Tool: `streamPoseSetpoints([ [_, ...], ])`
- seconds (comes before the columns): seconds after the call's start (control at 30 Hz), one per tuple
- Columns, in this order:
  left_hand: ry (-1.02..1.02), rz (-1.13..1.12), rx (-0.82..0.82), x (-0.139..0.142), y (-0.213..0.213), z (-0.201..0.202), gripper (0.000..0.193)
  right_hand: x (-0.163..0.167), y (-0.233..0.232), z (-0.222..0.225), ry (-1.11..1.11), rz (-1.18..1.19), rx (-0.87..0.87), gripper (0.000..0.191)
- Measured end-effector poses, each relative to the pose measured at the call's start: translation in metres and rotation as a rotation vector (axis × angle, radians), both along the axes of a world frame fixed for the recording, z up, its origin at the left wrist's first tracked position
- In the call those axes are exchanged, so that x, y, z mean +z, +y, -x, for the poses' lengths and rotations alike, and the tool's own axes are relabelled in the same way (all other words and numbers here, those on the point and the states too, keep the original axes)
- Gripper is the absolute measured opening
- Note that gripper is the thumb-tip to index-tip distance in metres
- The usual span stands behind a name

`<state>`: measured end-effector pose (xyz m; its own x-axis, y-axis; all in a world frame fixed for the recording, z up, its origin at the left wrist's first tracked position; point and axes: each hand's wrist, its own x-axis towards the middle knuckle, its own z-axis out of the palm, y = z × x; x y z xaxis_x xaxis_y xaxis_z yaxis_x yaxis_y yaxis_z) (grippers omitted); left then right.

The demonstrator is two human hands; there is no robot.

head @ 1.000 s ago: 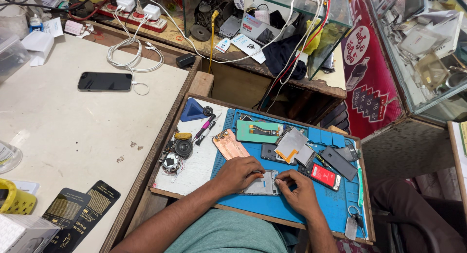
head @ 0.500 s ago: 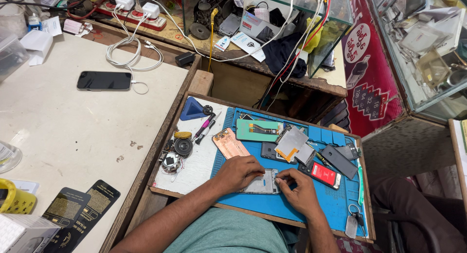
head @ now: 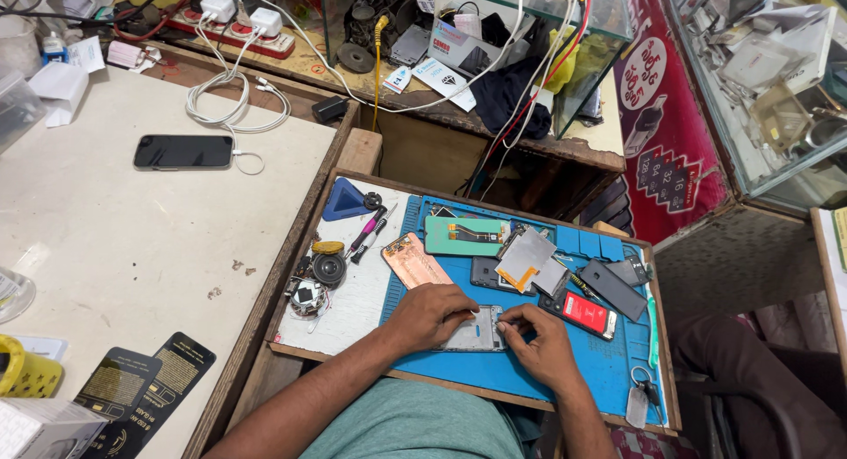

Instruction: The person disassembles a smartphone, removes the battery, and manipulates the internal frame and components on a workbench. They handle the battery, frame, and other parts, then reposition the frame and continue working on the device.

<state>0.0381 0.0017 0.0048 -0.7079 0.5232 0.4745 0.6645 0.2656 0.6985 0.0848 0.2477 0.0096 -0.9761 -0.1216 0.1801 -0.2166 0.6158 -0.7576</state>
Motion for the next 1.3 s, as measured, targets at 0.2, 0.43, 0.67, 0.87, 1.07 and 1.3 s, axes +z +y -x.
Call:
streamPoseSetpoints([
  [0.2,-0.038,-0.009,0.015,0.001,0.001,0.000,0.015,0.001,0.001,-0.001,-0.002,-0.009,-0.006,0.014],
  [0.43,-0.015,0.007,0.016,0.002,0.000,-0.001,0.015,0.002,-0.001,-0.001,0.007,-0.018,-0.013,0.014],
  [0.67,-0.067,0.004,0.017,-0.003,0.000,0.000,0.014,0.001,0.000,-0.001,-0.007,-0.003,-0.013,0.014],
  [0.87,-0.091,-0.012,0.014,-0.008,0.002,0.002,0.020,0.001,0.000,0.000,-0.005,0.001,-0.013,0.014],
  [1.07,-0.095,0.000,0.022,-0.010,0.003,0.003,0.019,0.002,0.001,0.000,0.000,-0.003,-0.002,0.014],
  [1.3,-0.083,-0.002,0.016,-0.009,0.003,0.003,0.019,0.001,0.001,0.000,-0.002,0.002,0.001,0.014],
])
